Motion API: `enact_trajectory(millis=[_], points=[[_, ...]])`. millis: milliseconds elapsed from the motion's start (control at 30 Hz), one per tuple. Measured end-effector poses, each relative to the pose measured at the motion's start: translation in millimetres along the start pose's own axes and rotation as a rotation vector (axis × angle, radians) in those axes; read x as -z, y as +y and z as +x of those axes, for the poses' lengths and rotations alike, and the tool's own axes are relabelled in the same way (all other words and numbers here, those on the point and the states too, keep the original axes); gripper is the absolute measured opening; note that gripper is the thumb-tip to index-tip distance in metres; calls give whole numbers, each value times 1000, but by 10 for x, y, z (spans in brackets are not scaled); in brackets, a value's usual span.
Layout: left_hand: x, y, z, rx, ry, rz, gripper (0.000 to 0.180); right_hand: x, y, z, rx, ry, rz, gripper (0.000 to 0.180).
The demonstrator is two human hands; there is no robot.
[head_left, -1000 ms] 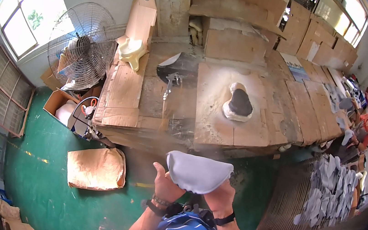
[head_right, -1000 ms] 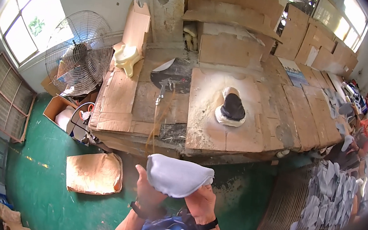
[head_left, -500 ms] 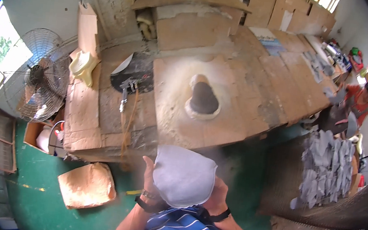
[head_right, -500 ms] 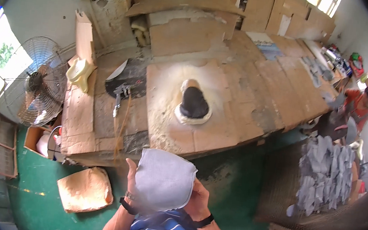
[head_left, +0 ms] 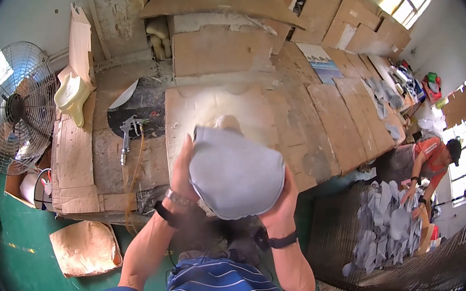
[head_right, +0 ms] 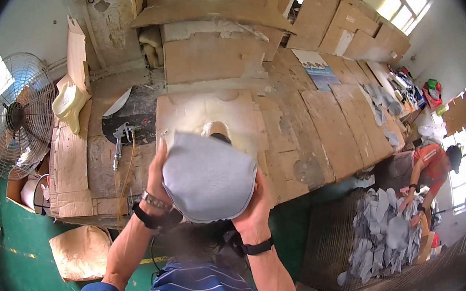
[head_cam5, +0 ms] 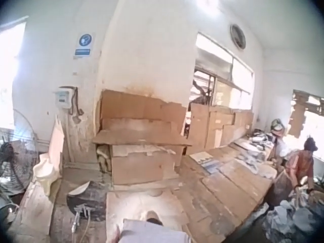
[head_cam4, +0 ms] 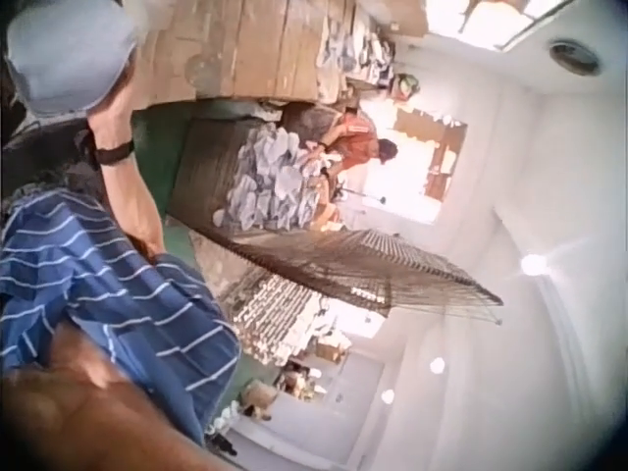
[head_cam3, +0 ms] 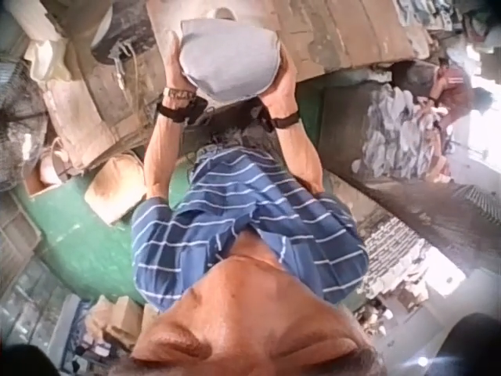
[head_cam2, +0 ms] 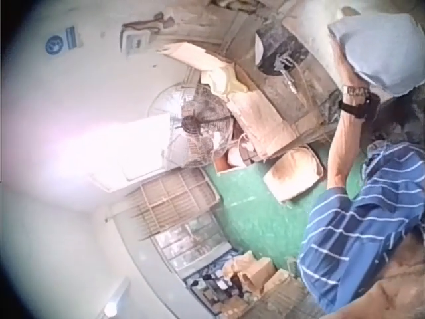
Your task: The person removes a shoe upper from a bag, places it onto a mold, and smooths it by hand. They then pick up a spray gun and spray the shoe upper.
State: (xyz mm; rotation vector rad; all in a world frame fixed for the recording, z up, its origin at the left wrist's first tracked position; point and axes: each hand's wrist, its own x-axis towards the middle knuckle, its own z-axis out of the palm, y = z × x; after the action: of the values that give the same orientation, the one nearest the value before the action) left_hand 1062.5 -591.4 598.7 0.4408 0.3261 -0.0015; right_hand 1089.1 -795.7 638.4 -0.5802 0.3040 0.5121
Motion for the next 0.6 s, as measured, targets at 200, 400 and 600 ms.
enact_trajectory(millis=[200, 400, 600], points=[[213, -350, 817, -37, 127, 115, 64, 777, 50, 971, 105, 44, -22, 45], [1883, -1252, 1317, 46, 553, 126, 59, 1902, 617, 1457, -64, 226, -153, 42], [1437, -1026, 1281, 71, 648, 191, 57, 1910, 524, 1523, -176, 254, 31, 43]])
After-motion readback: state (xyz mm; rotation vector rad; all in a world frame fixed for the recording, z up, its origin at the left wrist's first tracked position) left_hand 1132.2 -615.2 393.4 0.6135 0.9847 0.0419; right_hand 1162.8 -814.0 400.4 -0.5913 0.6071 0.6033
